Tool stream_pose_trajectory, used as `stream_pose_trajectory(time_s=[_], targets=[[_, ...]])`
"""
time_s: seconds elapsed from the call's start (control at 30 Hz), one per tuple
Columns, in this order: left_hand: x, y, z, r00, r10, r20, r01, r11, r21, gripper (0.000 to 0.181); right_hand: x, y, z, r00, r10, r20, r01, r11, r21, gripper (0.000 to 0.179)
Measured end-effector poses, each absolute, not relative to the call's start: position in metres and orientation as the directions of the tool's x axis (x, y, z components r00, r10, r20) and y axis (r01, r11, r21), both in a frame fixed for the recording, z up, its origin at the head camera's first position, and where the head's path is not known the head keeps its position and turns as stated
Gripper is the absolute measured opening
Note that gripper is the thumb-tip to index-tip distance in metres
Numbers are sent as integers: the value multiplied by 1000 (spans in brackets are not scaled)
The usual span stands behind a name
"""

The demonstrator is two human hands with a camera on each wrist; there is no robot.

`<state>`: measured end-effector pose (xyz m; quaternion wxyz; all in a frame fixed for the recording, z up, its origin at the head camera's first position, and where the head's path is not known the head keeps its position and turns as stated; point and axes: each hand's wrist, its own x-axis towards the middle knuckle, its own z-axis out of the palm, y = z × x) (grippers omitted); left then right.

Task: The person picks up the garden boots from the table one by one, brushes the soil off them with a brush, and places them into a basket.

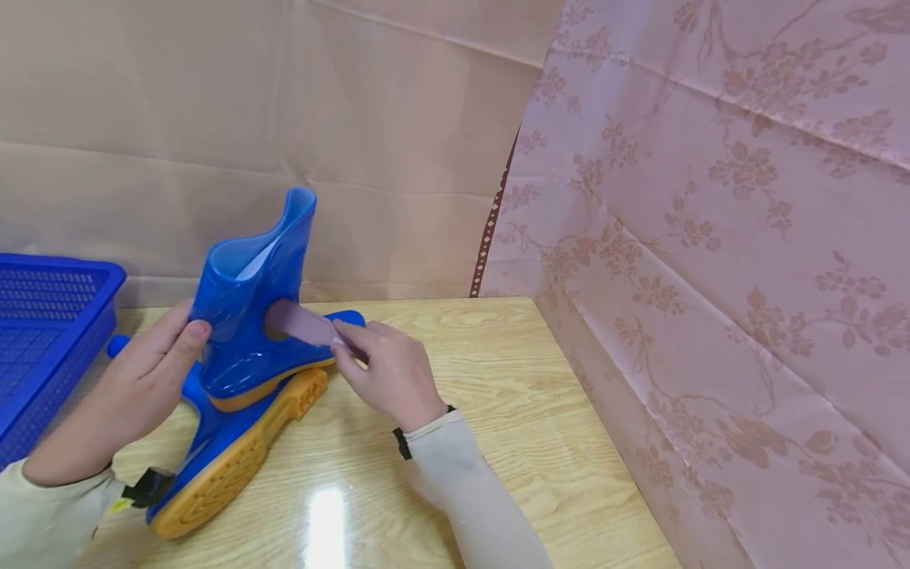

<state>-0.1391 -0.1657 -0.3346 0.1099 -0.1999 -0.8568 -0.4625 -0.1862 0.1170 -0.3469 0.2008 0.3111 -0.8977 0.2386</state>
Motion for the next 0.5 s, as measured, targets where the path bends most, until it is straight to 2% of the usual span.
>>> stream_pose_trajectory(time_s=[0.17,0.37,0.5], targets=[[-140,-166,-336,-886,255,388,464,478,746,48,-186,115,-350,-739,-490,463,-652,694,-305,31],[-140,-166,-336,-895,255,367,447,489,749,49,-191,120,-351,-786,-470,401,-600,737,-312,29],[-140,-166,-336,-894,255,368,447,490,749,49,-191,123,-348,-792,-464,396,-591,743,-312,29]])
